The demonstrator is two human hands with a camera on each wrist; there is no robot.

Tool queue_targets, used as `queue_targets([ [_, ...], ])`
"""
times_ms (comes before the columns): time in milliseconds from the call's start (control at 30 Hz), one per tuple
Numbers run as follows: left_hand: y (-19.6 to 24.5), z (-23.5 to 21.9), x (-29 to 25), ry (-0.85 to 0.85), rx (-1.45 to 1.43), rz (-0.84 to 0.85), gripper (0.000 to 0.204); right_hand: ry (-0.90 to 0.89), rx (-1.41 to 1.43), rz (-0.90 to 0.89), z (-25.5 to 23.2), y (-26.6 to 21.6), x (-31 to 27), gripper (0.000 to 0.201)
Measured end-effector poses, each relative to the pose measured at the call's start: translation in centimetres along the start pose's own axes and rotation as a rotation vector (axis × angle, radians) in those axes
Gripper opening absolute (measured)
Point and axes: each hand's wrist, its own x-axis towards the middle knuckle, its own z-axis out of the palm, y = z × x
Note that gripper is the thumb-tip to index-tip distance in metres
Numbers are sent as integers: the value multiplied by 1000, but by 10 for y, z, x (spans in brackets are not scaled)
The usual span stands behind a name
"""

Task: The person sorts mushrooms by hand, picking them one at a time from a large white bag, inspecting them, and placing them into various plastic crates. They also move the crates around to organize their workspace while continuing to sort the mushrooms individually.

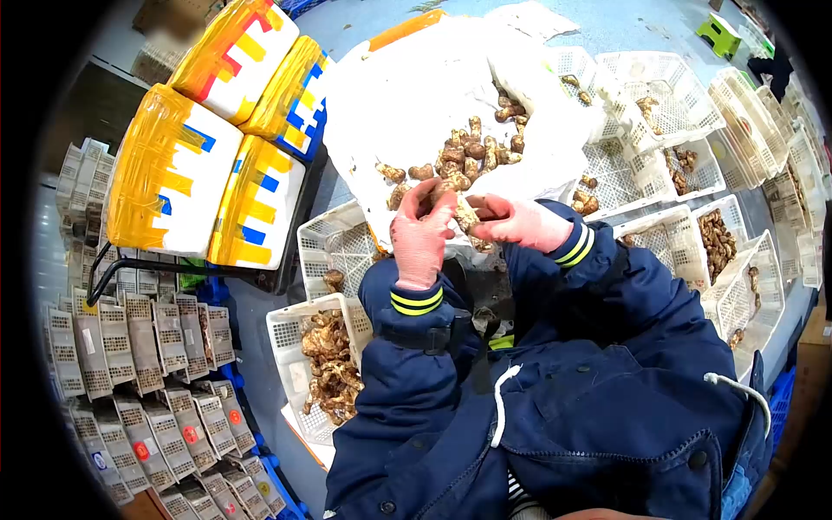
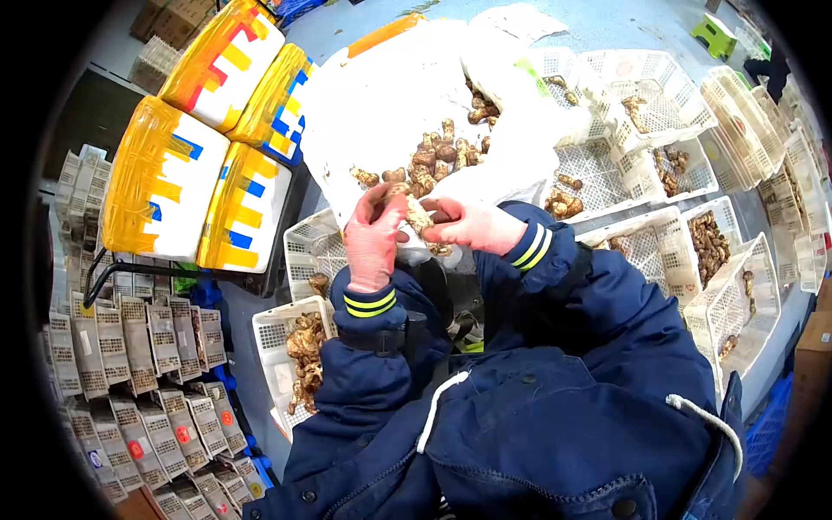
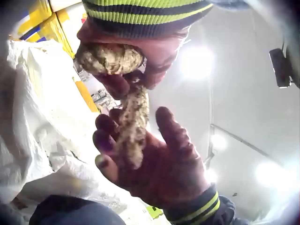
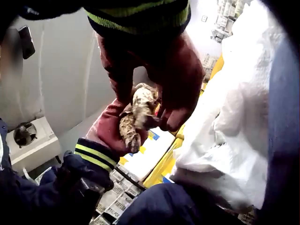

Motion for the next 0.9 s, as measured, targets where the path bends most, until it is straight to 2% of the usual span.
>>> queue_targets([
  [33,-1,4,0,9,89,13,38,-11,-85,-45,1,4,2,19],
  [67,3,10,-4,-26,46,47,37,27,-47,-79,5,7,6,18],
  [100,-4,11,1,-22,162,228,37,65,-9,-114,10,9,10,17],
  [167,4,9,-4,16,-136,3,38,142,224,-150,17,-4,3,19],
  [200,7,4,-5,4,-223,-3,40,138,240,-99,11,-5,2,21],
  [267,5,-6,-4,88,-142,-16,41,112,268,2,-6,-10,2,27],
  [300,5,-10,-4,99,-93,-17,42,120,430,-4,-8,-13,-1,22],
  [400,-5,-14,-5,7,-88,-90,43,214,611,27,-10,-17,-3,18],
  [500,-4,-2,-12,-134,78,-197,45,224,718,99,-19,-13,-2,10],
  [533,-8,-1,-14,-188,66,-220,46,231,761,118,-24,1,5,7],
  [600,-12,6,-16,-253,29,-265,46,288,682,76,-20,-4,4,8],
  [700,-11,23,-18,-200,136,-215,50,365,545,46,-14,-5,5,10],
  [767,-16,23,-17,-185,115,-223,49,392,156,31,-11,-10,4,11],
  [800,-17,23,-17,-202,38,-214,46,390,72,-34,-8,-16,2,16],
  [833,-19,22,-17,-218,-39,-207,44,390,73,-33,-7,-19,0,16],
  [900,-16,15,-17,-229,-96,-220,41,272,474,18,-7,-20,-3,20],
])
